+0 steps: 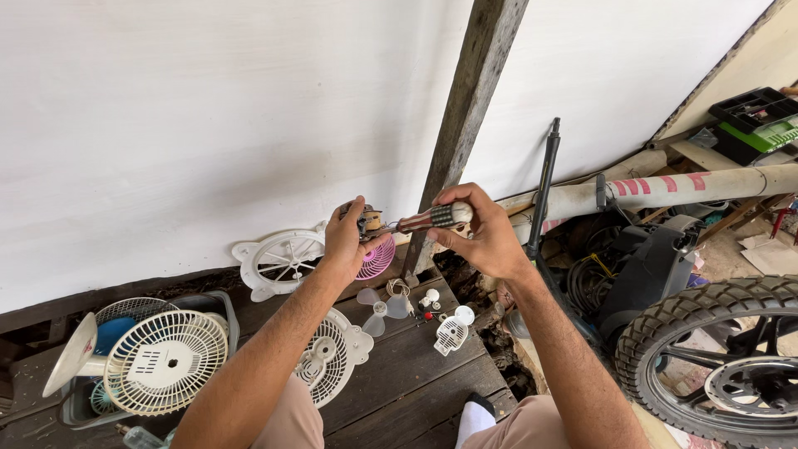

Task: The person disassembles a small white electric fan using a screwdriver. They remove the front grille, the fan blade, and the central motor housing, placing the parts on the floor.

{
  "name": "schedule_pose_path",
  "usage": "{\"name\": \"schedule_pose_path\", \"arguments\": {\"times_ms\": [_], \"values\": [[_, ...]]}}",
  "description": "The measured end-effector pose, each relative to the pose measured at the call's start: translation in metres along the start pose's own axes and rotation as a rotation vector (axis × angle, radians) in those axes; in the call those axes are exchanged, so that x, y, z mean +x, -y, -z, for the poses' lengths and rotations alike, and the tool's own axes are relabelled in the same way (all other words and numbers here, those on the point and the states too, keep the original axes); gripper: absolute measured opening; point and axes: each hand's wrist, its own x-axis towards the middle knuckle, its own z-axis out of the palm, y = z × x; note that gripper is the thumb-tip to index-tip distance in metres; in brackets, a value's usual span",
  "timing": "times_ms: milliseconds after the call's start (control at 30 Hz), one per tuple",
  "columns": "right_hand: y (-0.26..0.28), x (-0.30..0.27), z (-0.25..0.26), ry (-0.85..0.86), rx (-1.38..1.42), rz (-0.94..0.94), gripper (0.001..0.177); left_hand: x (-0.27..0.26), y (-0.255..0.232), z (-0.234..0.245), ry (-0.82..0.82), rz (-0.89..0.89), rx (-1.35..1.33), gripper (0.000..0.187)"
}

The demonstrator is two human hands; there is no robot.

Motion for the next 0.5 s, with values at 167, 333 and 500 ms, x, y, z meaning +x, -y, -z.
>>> {"name": "schedule_pose_path", "arguments": {"times_ms": [167, 333, 500], "values": [[-0.011, 0.001, 0.001, -0.145, -0.080, -0.477, 0.035, -0.009, -0.010, -0.003, 0.092, -0.059, 0.031, 0.040], [-0.002, -0.004, 0.003, -0.180, -0.156, -0.583, 0.036, -0.007, -0.016, 0.005, 0.210, -0.274, 0.017, 0.041], [0.010, -0.006, 0.012, -0.053, -0.119, -0.384, 0.034, -0.001, -0.022, 0.014, 0.289, -0.358, -0.010, 0.042]]}}
